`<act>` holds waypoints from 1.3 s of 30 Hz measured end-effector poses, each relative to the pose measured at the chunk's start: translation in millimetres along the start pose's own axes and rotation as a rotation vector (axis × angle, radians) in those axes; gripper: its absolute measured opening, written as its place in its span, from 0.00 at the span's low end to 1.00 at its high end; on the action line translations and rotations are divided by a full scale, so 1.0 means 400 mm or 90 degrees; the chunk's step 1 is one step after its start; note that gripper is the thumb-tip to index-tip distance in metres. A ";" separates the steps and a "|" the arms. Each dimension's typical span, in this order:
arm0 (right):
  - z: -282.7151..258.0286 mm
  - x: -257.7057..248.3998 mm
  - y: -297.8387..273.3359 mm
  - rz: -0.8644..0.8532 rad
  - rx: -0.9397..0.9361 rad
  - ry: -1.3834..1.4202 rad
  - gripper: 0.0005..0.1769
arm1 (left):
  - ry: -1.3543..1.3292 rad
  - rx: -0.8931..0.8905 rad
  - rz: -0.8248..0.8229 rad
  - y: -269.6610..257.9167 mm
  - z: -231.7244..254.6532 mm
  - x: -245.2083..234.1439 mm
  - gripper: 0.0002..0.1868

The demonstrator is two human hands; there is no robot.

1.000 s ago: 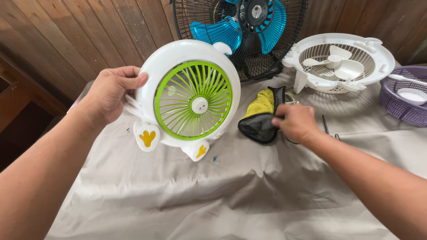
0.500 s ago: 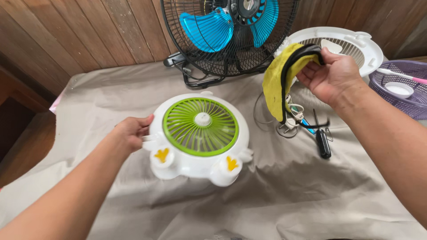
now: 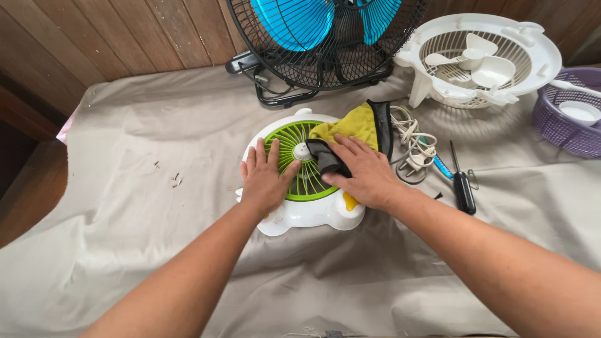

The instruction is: The person uses a screwdriver to remove screws from a small white electric fan, then separates the front grille and housing to expose the blades. They wipe the fan blades with a cloth. The video ends with the fan partially disassembled on a cloth-covered surface.

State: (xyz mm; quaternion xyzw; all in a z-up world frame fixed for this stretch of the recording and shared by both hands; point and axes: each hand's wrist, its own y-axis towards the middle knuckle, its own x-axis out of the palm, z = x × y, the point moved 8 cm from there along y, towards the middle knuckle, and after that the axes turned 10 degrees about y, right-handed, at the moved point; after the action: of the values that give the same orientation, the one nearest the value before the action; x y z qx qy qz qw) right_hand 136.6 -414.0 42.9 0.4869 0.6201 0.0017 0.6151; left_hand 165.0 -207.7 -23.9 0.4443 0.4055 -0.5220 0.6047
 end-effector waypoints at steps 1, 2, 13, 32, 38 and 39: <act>0.031 0.019 -0.006 -0.026 0.067 0.011 0.35 | 0.006 -0.008 -0.009 -0.006 0.002 -0.006 0.45; 0.064 0.029 -0.018 -0.052 0.133 0.023 0.31 | 0.011 -0.015 -0.017 -0.013 0.003 -0.013 0.45; 0.225 -0.162 0.046 0.034 0.427 -0.043 0.25 | 0.009 -0.010 -0.027 -0.031 0.020 -0.038 0.45; 0.075 0.030 0.098 -0.120 0.227 0.053 0.22 | 0.021 -0.014 -0.032 -0.033 0.036 -0.064 0.42; 0.097 0.005 0.059 -0.233 0.337 -0.078 0.19 | 0.027 -0.028 -0.050 -0.050 0.052 -0.085 0.37; 0.106 -0.015 0.069 -0.239 0.345 -0.089 0.19 | 0.056 -0.021 -0.023 -0.048 0.058 -0.100 0.35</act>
State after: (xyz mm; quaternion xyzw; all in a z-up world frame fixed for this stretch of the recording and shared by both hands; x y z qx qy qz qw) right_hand 184.3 -428.3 53.6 0.5092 0.6329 -0.3100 0.4940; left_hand 141.3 -220.2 18.5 0.4492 0.4482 -0.5060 0.5842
